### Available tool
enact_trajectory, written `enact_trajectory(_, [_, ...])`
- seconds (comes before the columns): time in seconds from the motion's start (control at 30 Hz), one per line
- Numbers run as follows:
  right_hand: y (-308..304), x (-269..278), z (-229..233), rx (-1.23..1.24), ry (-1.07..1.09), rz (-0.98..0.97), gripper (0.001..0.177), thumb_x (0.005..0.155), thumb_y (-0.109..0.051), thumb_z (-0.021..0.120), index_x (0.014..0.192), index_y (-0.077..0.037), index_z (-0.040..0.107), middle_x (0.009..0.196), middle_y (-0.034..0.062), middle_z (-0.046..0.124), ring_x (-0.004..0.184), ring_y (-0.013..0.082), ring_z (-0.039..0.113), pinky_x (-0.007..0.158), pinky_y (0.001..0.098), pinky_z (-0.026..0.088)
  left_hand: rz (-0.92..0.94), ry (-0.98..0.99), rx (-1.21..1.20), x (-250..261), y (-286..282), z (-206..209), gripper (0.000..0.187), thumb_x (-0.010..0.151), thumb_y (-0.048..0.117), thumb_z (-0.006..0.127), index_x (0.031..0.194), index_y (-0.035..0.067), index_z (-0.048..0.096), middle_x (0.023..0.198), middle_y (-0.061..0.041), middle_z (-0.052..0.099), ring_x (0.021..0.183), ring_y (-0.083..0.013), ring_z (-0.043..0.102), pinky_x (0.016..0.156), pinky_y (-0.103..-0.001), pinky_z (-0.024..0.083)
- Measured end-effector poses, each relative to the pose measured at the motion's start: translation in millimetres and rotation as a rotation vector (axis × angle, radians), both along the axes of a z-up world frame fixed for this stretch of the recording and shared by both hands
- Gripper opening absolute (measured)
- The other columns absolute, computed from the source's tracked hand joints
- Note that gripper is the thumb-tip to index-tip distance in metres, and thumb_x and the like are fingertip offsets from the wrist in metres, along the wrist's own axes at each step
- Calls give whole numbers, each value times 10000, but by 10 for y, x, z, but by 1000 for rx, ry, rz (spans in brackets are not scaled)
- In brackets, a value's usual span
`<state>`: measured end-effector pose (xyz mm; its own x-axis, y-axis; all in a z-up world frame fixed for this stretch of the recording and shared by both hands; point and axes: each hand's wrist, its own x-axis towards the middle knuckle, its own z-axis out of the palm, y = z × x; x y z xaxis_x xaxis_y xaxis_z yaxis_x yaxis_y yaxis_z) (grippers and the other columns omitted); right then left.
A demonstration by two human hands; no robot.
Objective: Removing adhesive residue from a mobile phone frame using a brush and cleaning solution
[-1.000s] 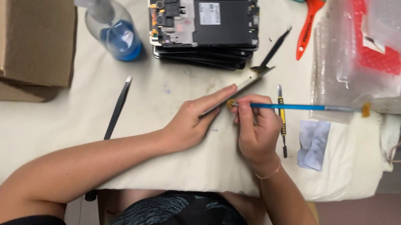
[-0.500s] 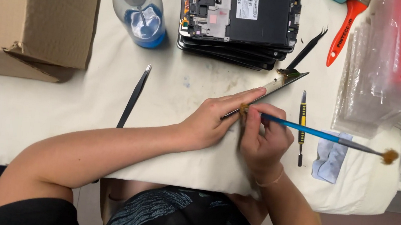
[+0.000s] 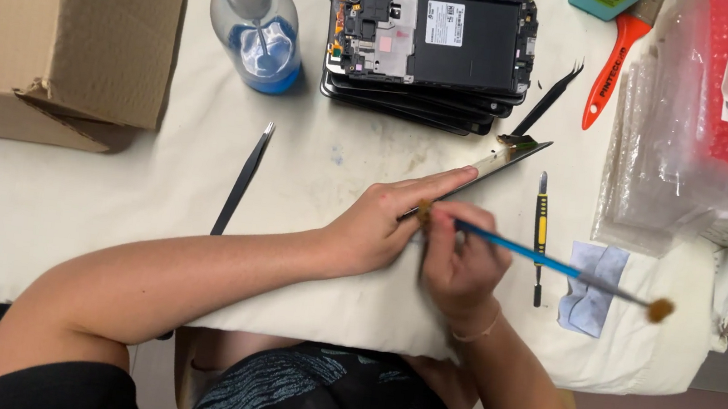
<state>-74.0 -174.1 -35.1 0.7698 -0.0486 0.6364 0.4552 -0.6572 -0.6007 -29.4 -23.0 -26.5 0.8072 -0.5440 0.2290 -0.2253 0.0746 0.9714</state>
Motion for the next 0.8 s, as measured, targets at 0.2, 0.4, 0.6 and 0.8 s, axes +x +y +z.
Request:
enact_trajectory(0.2, [-47, 31, -60, 66, 21, 18, 69, 977, -3, 669, 939, 28, 717, 800, 108, 721, 656, 301, 720, 588, 326, 568, 0, -8, -10, 9, 4, 2, 504, 1019, -82, 423, 1493, 80, 484, 1508, -157, 541, 1403, -360, 509, 1163, -509, 443])
enact_trajectory(0.4, [-63, 110, 120, 12, -13, -58, 115, 1037, -22, 592, 1044, 28, 695, 917, 119, 734, 697, 298, 709, 628, 338, 568, 17, -5, -11, 26, -23, 51, 405, 1065, 24, 466, 1457, 103, 535, 1479, -107, 579, 1377, -305, 550, 1145, -465, 464])
enact_trajectory(0.6, [66, 57, 81, 12, 4, 82, 89, 976, -46, 645, 1024, -19, 715, 831, 86, 723, 639, 292, 689, 598, 362, 586, 17, -7, 9, 51, -37, -162, 426, 1037, 70, 479, 1458, 90, 541, 1457, -129, 591, 1344, -324, 548, 1104, -482, 466])
enact_trajectory(0.8, [-98, 146, 129, -18, 17, 33, 116, 1046, -45, 529, 1021, -2, 633, 811, 122, 660, 635, 321, 633, 599, 363, 548, 1, -13, 53, 66, -41, 6, 434, 1025, 35, 490, 1451, 90, 547, 1449, -127, 599, 1332, -322, 556, 1095, -490, 473])
